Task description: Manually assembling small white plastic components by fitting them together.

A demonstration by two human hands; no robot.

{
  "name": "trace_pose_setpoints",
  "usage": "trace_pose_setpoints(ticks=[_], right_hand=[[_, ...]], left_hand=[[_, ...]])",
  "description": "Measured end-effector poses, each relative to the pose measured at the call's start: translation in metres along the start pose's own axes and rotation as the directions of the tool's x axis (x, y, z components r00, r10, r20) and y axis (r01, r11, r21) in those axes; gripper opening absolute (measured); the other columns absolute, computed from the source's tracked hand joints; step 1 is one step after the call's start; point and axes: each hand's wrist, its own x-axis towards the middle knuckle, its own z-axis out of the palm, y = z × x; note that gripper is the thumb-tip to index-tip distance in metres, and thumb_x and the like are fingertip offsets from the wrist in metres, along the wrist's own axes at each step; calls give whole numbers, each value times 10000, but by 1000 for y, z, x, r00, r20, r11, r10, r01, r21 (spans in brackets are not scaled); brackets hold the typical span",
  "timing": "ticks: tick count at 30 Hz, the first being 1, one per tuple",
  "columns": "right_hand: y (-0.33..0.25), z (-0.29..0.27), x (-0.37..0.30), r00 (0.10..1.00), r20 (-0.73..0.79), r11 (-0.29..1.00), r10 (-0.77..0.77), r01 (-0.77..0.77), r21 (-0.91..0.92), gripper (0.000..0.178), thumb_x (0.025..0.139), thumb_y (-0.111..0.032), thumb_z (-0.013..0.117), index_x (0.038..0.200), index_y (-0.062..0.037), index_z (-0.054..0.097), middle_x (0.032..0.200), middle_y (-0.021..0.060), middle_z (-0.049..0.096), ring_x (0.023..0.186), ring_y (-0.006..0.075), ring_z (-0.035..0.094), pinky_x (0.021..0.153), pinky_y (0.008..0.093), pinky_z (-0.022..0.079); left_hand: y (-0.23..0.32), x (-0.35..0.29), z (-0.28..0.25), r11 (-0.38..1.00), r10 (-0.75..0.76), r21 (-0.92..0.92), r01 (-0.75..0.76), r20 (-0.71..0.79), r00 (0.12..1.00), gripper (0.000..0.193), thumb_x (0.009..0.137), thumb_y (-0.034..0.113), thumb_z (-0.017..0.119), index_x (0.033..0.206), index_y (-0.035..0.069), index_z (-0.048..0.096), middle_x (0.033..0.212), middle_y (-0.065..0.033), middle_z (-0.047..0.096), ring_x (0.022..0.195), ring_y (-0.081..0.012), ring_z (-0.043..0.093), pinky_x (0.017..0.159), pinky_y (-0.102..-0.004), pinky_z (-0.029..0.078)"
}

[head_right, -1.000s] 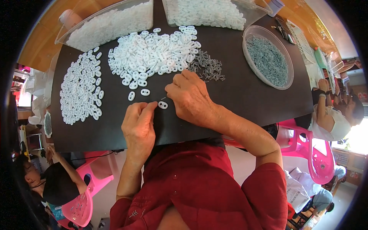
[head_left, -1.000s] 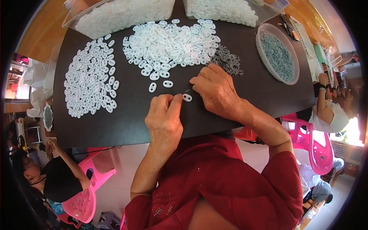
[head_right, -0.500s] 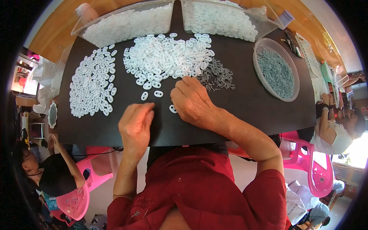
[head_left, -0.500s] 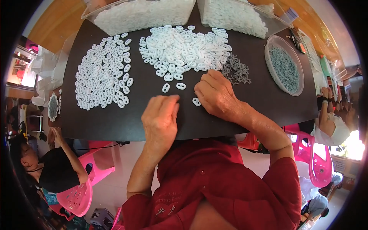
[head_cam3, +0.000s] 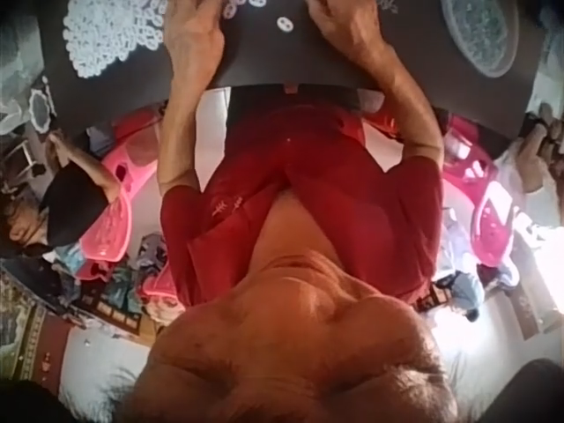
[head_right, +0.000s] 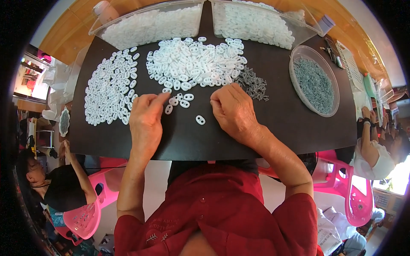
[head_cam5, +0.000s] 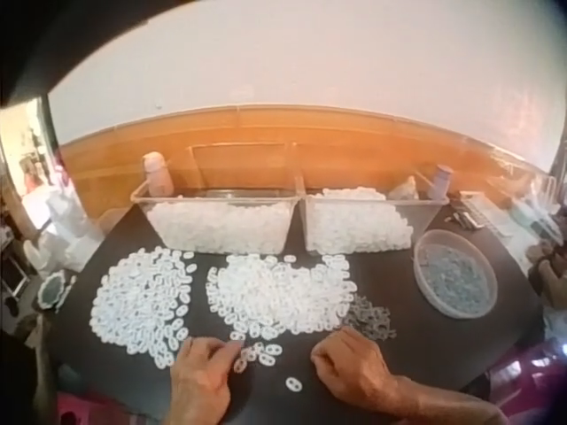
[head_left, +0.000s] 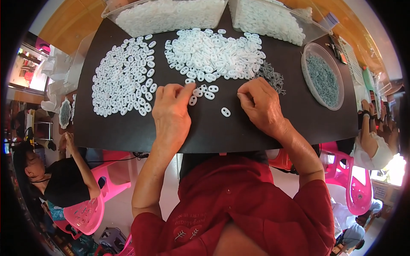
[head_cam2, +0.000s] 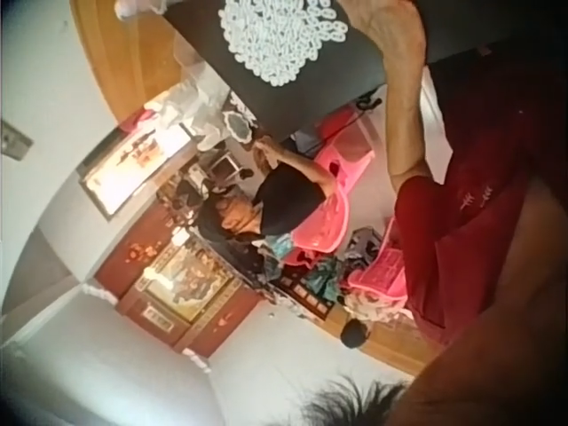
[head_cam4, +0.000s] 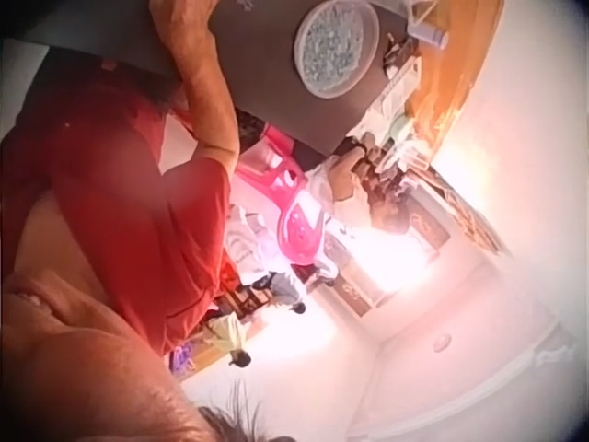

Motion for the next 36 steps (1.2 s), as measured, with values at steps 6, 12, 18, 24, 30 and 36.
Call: trace_pose_setpoints(ticks=[6, 12, 18, 24, 30, 36], right_hand=[[-7, 1, 6, 994, -3, 988, 111, -110, 109, 176, 706, 57, 634, 819, -42, 543, 747, 82, 538, 708, 277, 532, 613, 369, 440], [-4, 2, 3, 983, 6, 970, 181, -180, 166, 160, 735, 39, 647, 857, -33, 573, 765, 68, 547, 681, 201, 535, 594, 314, 440], [0, 0, 0, 963, 43, 939, 265, -268, 215, 124, 778, 14, 648, 876, -27, 584, 794, 49, 535, 664, 121, 513, 591, 257, 426], [-1, 5, 0, 971, 31, 951, 237, -238, 199, 123, 776, 11, 651, 870, -28, 583, 784, 46, 527, 648, 121, 498, 582, 258, 415], [0, 7, 0, 977, 12, 958, 212, -210, 193, 125, 769, 13, 657, 861, -31, 585, 771, 47, 521, 639, 124, 493, 575, 260, 410], [3, 8, -1, 978, 13, 958, 209, -207, 198, 131, 768, 20, 656, 868, -34, 589, 774, 47, 523, 639, 124, 492, 576, 261, 412]], left_hand=[[10, 16, 13, 988, -123, -97, 119, -42, 991, 154, 695, 51, 715, 830, 52, 641, 713, -81, 523, 723, -264, 528, 605, -373, 437], [14, 17, 20, 992, -75, 110, 67, 70, 995, 186, 670, 97, 743, 802, 33, 628, 748, -84, 528, 746, -265, 535, 604, -380, 443], [1, 10, 5, 979, -115, -160, 126, 79, 990, 331, 657, -62, 707, 964, 41, 639, 874, -92, 587, 809, -261, 577, 687, -355, 463], [-5, 11, 12, 996, -7, -91, 9, 29, 1000, 283, 641, -30, 705, 912, 23, 643, 849, -87, 565, 801, -267, 543, 665, -369, 458], [-1, 20, 13, 999, -25, -27, 29, 155, 988, 212, 639, -4, 701, 834, 22, 622, 829, -95, 552, 777, -268, 537, 649, -380, 451], [-2, 27, 13, 989, -38, -135, 65, 195, 980, 183, 666, -26, 664, 808, 30, 563, 784, -97, 558, 775, -275, 547, 643, -391, 446]])
